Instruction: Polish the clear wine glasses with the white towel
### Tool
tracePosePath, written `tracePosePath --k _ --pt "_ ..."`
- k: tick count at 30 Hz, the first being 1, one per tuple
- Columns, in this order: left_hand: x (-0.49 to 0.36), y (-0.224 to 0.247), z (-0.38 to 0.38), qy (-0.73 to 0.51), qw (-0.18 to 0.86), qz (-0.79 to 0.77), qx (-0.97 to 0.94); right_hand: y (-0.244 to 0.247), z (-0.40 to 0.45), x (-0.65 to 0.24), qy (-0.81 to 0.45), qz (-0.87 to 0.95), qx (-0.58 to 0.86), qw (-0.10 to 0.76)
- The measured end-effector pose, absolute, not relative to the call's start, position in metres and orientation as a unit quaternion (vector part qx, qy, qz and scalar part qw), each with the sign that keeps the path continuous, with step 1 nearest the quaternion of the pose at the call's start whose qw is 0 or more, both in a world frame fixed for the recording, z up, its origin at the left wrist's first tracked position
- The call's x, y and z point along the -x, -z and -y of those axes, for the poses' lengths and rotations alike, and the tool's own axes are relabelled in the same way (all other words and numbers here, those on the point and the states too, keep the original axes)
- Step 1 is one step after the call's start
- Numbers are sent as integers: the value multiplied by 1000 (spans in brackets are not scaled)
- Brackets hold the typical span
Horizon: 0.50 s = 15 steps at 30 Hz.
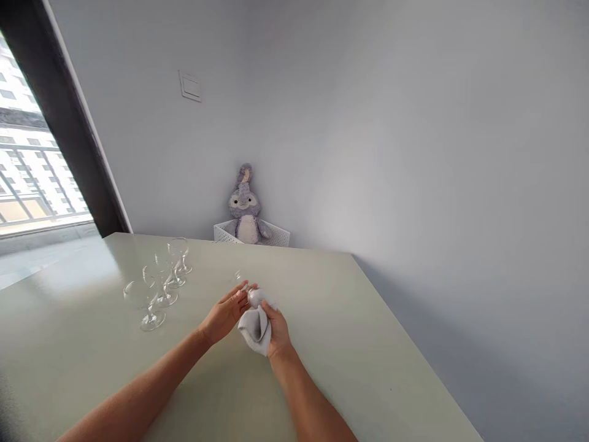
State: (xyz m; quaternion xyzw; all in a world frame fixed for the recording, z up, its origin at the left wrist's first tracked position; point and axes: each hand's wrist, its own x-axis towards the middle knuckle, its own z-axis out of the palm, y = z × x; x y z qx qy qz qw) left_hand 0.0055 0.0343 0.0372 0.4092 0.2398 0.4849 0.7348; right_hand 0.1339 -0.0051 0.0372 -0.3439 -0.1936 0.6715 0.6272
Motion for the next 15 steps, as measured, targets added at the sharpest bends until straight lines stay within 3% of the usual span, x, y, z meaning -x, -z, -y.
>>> tracePosePath --k 4,10,12,15 --pt "4 -43 -37 -466 756 -208 -409 -28 14 -118 -638 317 370 596" --pt "5 -40 -39 -414 775 -303 -369 -15 16 -120 -293 620 515 514" --pt "4 -42 -37 -426 750 -329 -384 -18 14 -122 -329 603 510 518" --pt "5 -49 -35 -489 732 -257 -399 -27 13 -123 -519 455 452 565"
